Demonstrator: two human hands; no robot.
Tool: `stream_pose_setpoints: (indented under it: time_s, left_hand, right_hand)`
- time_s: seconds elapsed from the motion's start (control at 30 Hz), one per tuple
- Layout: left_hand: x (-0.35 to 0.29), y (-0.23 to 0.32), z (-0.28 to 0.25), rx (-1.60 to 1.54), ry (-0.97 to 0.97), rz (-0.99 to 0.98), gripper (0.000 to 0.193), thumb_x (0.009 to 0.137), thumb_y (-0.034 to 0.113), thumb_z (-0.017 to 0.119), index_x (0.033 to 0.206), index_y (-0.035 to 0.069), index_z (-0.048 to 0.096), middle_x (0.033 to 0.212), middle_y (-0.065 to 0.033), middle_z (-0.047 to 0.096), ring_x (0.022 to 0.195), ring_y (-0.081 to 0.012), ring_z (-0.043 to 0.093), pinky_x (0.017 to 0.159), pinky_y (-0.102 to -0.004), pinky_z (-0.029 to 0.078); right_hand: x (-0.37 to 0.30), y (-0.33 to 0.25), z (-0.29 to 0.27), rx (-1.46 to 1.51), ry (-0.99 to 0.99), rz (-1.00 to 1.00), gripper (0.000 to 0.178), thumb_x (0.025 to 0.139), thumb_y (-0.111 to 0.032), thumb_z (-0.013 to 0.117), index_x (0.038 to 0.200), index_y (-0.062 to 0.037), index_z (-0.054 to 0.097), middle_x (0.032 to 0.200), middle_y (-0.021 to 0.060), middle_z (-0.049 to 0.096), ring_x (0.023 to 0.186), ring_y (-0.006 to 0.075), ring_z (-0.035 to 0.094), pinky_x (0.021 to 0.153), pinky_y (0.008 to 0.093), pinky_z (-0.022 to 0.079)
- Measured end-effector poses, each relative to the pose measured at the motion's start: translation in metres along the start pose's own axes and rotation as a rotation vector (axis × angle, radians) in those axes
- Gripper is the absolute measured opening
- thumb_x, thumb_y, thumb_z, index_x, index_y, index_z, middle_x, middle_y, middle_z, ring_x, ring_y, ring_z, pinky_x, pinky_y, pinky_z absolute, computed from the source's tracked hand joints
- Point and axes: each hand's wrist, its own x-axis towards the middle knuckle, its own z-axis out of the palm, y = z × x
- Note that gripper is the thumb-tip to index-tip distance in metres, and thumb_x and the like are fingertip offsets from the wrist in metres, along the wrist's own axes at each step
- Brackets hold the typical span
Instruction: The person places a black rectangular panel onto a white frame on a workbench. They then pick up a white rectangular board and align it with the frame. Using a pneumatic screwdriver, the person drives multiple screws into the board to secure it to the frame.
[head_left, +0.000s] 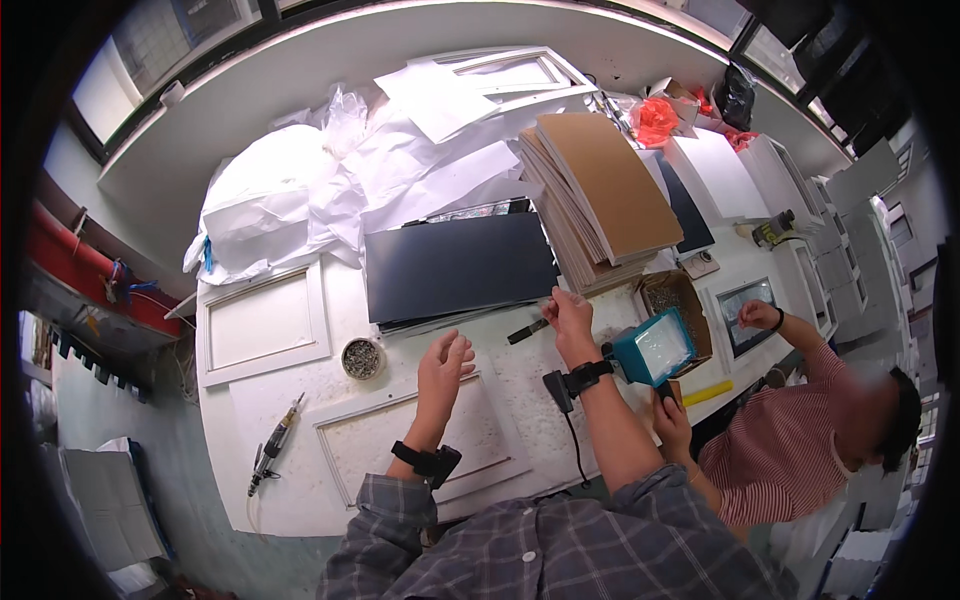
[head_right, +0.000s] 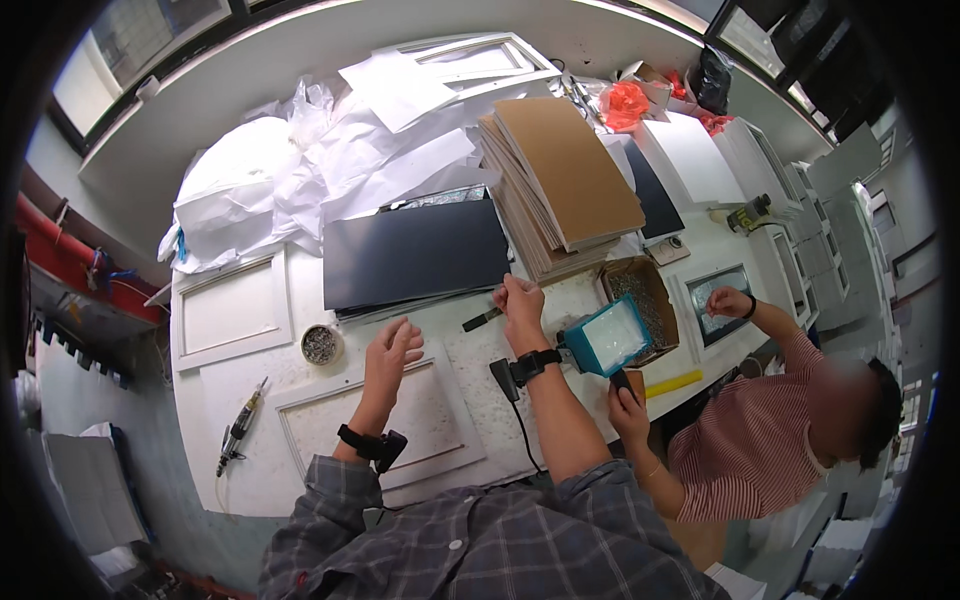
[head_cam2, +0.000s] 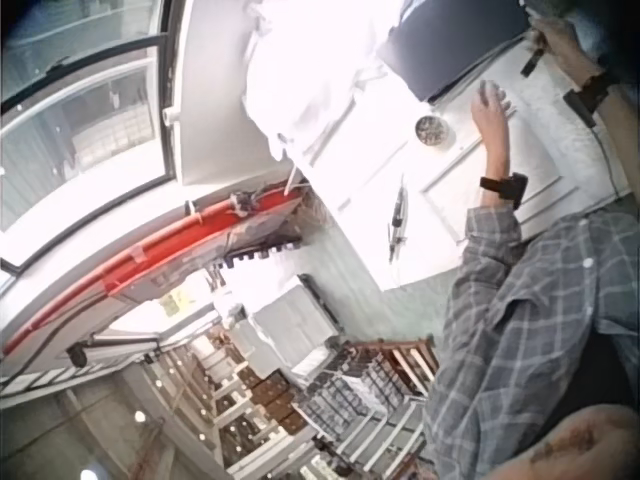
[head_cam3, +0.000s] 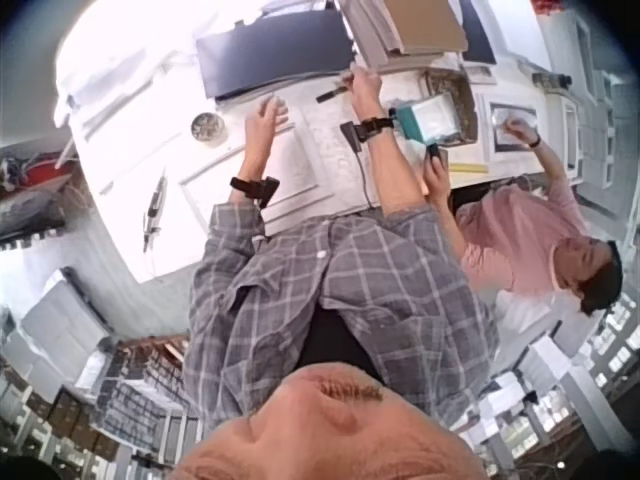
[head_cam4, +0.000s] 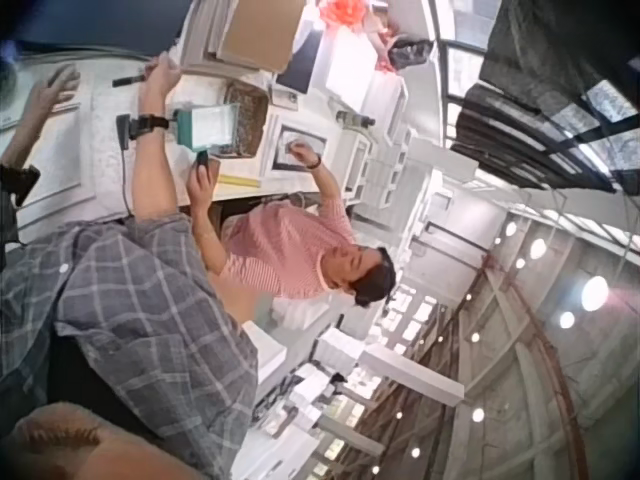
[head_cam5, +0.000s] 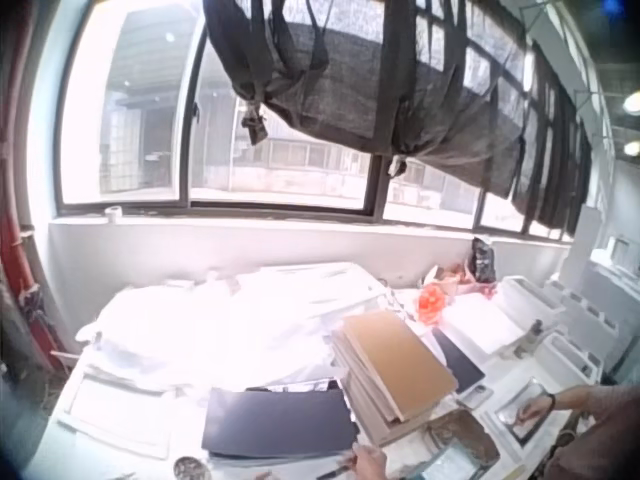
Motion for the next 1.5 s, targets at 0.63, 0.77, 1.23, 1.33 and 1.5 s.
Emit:
stream_pose_setpoints:
  time_s: [0.63, 0.77, 1.23, 1.33, 1.5]
  left_hand:
    - [0.020, -0.004, -0.018, -0.607, 0.147, 0.087, 0.015, 0.105, 0.021, 0.062, 0.111, 0.007, 0.058, 0.105, -0.0040, 0.065, 0.095, -0.0145, 0.066, 0.090, -0.0315, 0.057]
    - [-0.066, -0.010, -0.044, -0.588, 0.182, 0.035, 0.016, 0.105, 0.020, 0.062, 0.112, 0.005, 0.059, 0.108, -0.0051, 0.066, 0.096, -0.0141, 0.068, 0.088, -0.0305, 0.059]
    - [-0.266, -0.084, -0.158, 0.375, 0.402, -0.227, 0.036, 0.106, 0.033, 0.059, 0.097, 0.000, 0.070, 0.067, -0.0048, 0.067, 0.056, -0.0107, 0.060, 0.057, -0.0291, 0.049]
    - [-0.276, -0.078, -0.187, 0.561, 0.765, -0.060, 0.026, 0.103, 0.025, 0.063, 0.102, 0.000, 0.068, 0.077, -0.0104, 0.066, 0.067, -0.0181, 0.061, 0.065, -0.0341, 0.050]
    - [-0.266, -0.110, -0.240, 0.928, 0.921, 0.171, 0.032, 0.098, 0.015, 0.064, 0.127, 0.002, 0.063, 0.108, -0.0167, 0.063, 0.101, -0.0318, 0.060, 0.090, -0.0419, 0.049]
  right_hand:
    - [-0.110, -0.049, -0.007, -0.272, -0.338, -0.120, 0.026, 0.099, -0.019, 0.069, 0.112, -0.0007, 0.057, 0.096, 0.0057, 0.066, 0.086, 0.0128, 0.066, 0.085, 0.0299, 0.058]
    - [-0.142, -0.066, -0.020, -0.466, -0.479, -0.008, 0.030, 0.104, -0.024, 0.063, 0.126, -0.0035, 0.059, 0.107, 0.0048, 0.070, 0.096, 0.0134, 0.069, 0.087, 0.0306, 0.057]
    - [-0.183, 0.089, -0.043, -0.332, -0.553, 0.302, 0.039, 0.105, -0.027, 0.063, 0.133, 0.0000, 0.056, 0.121, 0.0086, 0.067, 0.106, 0.0167, 0.067, 0.093, 0.0318, 0.058]
    - [-0.175, 0.101, -0.043, -0.349, -0.579, 0.317, 0.039, 0.105, -0.027, 0.064, 0.132, -0.0004, 0.057, 0.120, 0.0081, 0.068, 0.105, 0.0161, 0.067, 0.093, 0.0319, 0.058]
    - [-0.175, 0.111, -0.034, -0.387, -0.592, 0.314, 0.036, 0.106, -0.024, 0.063, 0.131, 0.0010, 0.057, 0.118, 0.0067, 0.068, 0.101, 0.0135, 0.066, 0.087, 0.0292, 0.057]
